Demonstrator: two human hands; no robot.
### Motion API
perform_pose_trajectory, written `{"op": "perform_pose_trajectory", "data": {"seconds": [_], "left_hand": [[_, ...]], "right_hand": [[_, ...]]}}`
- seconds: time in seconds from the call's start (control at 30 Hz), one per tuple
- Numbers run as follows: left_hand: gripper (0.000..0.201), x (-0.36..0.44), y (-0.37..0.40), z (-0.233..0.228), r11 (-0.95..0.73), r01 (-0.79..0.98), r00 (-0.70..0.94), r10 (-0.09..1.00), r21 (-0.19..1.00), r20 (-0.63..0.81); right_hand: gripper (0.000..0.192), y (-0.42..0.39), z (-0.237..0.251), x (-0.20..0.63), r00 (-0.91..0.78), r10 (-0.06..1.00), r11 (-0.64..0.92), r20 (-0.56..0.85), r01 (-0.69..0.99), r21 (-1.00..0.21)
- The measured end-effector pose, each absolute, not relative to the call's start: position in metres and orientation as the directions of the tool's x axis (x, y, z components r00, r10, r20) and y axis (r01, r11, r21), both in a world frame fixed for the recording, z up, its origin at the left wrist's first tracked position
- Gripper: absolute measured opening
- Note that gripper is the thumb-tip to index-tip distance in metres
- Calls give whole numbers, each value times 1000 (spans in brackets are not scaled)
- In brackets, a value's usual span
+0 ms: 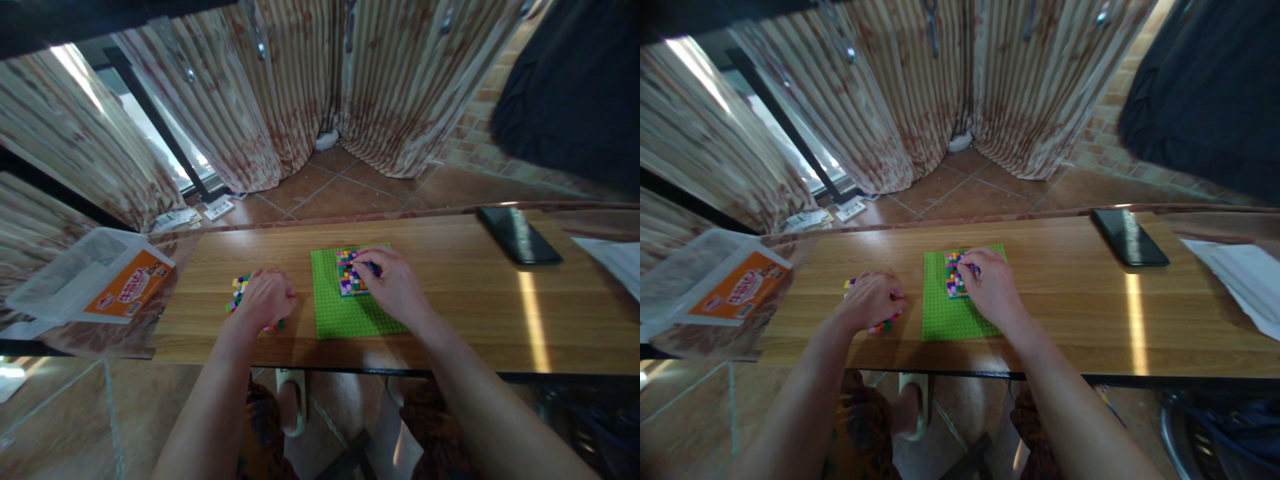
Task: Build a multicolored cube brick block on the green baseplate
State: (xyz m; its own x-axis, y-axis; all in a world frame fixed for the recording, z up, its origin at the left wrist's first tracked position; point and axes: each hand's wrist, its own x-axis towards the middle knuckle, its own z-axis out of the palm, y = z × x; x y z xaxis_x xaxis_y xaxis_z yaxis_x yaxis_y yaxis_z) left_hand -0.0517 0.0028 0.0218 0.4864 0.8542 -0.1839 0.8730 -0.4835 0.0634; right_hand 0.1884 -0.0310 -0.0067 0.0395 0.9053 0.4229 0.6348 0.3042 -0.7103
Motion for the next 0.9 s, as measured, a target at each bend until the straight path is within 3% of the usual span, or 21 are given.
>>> {"op": "perform_pose_trajectory", "data": {"seconds": [0.1,0.17,0.3,0.4,0.5,0.9], "left_hand": [[18,-50,2,21,-491,868,495,855,71,-155],[17,-49,2,20,-467,873,483,868,139,-116],[18,-45,4,17,-396,828,436,900,397,-13],[14,-39,6,10,-369,713,397,913,596,90],[13,-36,8,3,-340,594,397,912,730,101],[19,-23,6,-3,-307,586,372,924,750,87]], "right_hand": [[12,-31,-7,189,41,907,298,420,642,-706],[12,-31,-7,188,44,908,292,416,647,-704],[13,-31,-7,188,39,908,290,418,661,-692],[13,-31,-6,187,25,905,301,425,667,-681],[13,-31,-5,187,22,905,304,426,667,-680],[13,-32,-4,186,28,907,287,421,691,-664]]}}
